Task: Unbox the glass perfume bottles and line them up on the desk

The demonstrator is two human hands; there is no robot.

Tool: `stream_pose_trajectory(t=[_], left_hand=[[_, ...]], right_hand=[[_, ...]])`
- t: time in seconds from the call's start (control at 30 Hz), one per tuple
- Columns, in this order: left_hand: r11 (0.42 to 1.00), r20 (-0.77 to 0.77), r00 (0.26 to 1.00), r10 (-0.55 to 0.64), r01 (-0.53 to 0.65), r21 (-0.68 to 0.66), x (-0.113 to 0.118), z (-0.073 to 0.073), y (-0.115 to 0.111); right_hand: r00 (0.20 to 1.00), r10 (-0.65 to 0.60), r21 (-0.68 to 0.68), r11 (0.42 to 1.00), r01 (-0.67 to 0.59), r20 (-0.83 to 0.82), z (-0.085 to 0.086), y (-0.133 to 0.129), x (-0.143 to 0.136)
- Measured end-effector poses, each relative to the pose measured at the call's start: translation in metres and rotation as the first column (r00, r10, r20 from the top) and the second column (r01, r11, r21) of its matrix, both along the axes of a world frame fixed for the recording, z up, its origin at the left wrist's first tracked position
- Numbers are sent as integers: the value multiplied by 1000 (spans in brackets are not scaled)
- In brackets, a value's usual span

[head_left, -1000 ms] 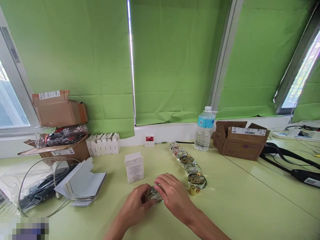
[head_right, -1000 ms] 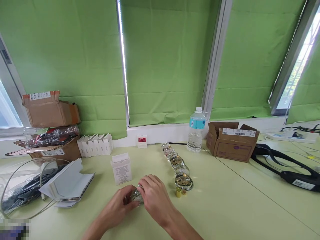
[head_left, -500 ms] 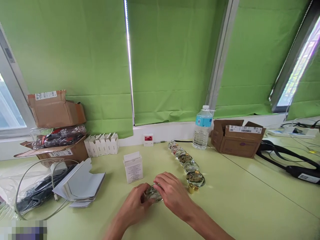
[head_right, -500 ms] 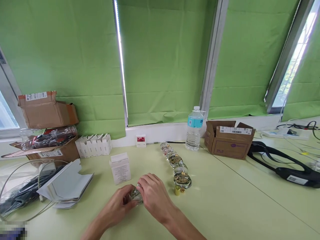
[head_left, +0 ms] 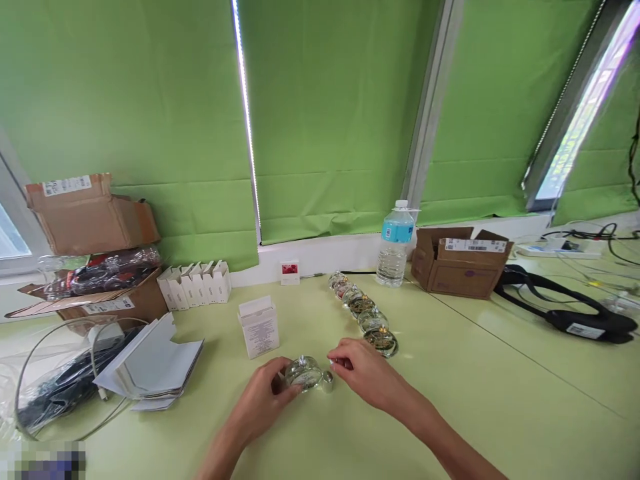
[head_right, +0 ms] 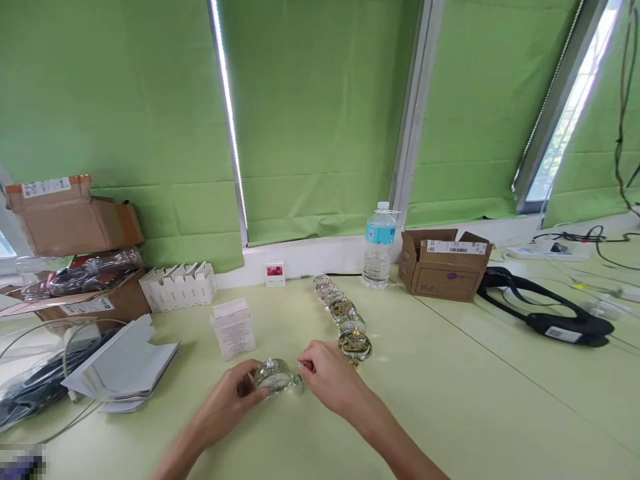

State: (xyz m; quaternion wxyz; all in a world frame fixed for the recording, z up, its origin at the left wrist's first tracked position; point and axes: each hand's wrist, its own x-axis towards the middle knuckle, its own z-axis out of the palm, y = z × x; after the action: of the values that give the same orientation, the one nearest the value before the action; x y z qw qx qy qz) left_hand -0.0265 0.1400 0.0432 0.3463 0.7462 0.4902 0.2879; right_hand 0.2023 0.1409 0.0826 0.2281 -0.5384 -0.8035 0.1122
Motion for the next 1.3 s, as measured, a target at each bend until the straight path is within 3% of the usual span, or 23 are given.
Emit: stream_pose_trajectory(t=[0.13, 0.23, 0.5, 0.67, 0.83, 0.97, 1.13, 1.3], left_hand=[[999, -22, 999, 24, -25, -23, 0, 1, 1], [999, -54, 998, 41, -42, -16, 1, 1, 0], [999, -106, 994, 39, -38, 13, 3, -3, 1], [999, -115, 993, 37, -37, 0, 4, -2, -1], [999, -93, 995, 35, -36, -14, 4, 1, -2], [999, -71, 997, 32, -33, -11, 4, -1, 0], [999, -41, 998, 36, -37, -24, 4, -1, 0], [999, -9, 1000, 25, -25, -27, 3, 3, -1]], right_hand=[[988, -22, -34, 999, 28, 151, -24, -4, 9], [976, -47, -42, 997, 57, 214, -30, -6, 7], [911, -119, 9, 992, 126, 394, -19, -12, -1], [907, -123, 9, 991, 131, 402, -15, -16, 0], [943, -155, 40, 988, 150, 296, -9, -15, 5], [988, -154, 25, 988, 153, 23, -2, -14, 0], [969, 3, -107, 994, -31, -248, 4, -6, -11], [971, 134, -172, 970, -169, -199, 4, 8, -21]])
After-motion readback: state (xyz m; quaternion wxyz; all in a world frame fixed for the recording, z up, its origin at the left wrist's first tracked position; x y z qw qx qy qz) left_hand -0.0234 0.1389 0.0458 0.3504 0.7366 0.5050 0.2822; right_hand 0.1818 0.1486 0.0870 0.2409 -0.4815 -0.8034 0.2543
